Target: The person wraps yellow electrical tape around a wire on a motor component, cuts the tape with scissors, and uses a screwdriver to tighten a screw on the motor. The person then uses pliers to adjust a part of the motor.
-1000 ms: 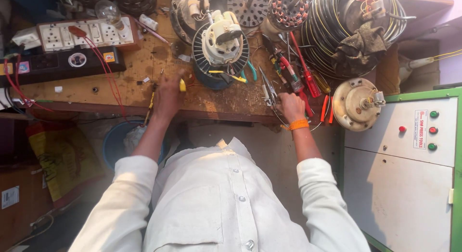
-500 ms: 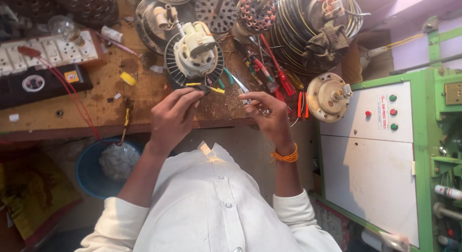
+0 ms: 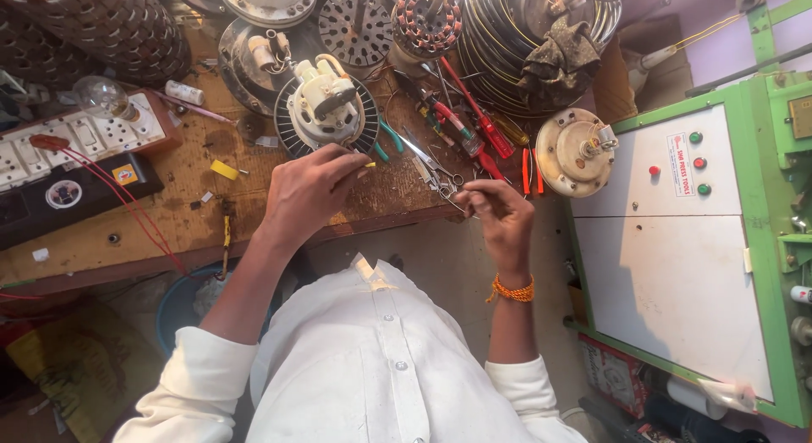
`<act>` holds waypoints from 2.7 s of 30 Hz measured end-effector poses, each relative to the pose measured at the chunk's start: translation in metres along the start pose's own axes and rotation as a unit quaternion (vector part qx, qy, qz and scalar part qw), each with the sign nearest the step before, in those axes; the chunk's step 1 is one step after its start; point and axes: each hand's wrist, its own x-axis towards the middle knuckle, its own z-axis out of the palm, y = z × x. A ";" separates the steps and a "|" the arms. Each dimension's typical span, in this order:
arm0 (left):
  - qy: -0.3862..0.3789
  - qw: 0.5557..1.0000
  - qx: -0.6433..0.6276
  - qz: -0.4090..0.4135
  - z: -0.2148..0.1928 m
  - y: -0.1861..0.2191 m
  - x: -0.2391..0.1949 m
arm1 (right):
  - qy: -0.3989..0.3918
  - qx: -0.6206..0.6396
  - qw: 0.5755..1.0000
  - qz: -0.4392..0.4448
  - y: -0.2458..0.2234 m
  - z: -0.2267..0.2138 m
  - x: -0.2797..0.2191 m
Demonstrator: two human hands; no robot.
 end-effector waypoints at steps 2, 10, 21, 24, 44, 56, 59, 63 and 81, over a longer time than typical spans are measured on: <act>0.006 0.999 -0.033 -0.013 0.000 -0.003 0.002 | 0.026 -0.006 1.000 0.009 0.003 -0.006 -0.006; 0.033 0.968 -0.206 -0.140 0.006 -0.010 0.008 | 0.082 -0.028 0.996 -0.017 0.009 -0.009 -0.009; 0.085 0.975 -0.189 -0.080 -0.013 -0.009 0.001 | 0.109 -0.064 0.992 -0.026 0.012 -0.024 -0.010; 0.111 0.967 -0.208 -0.098 -0.025 -0.010 -0.006 | 0.112 -0.057 0.992 -0.022 0.014 -0.027 -0.011; 0.096 0.994 -0.034 0.025 0.002 -0.018 -0.010 | 0.097 -0.086 0.991 -0.033 0.022 -0.044 -0.010; 0.148 0.966 -0.200 -0.068 0.002 0.007 -0.009 | 0.120 -0.073 0.989 -0.041 0.026 -0.046 -0.018; 0.147 0.949 -0.241 -0.138 -0.001 0.006 -0.009 | 0.121 -0.070 0.989 -0.042 0.026 -0.044 -0.018; 0.125 0.947 -0.224 -0.194 0.002 0.002 -0.015 | 0.114 -0.057 0.991 -0.033 0.026 -0.038 -0.019; 0.061 0.831 -0.373 -0.409 0.069 -0.037 -0.081 | -0.094 -0.048 0.993 0.055 0.032 0.049 -0.022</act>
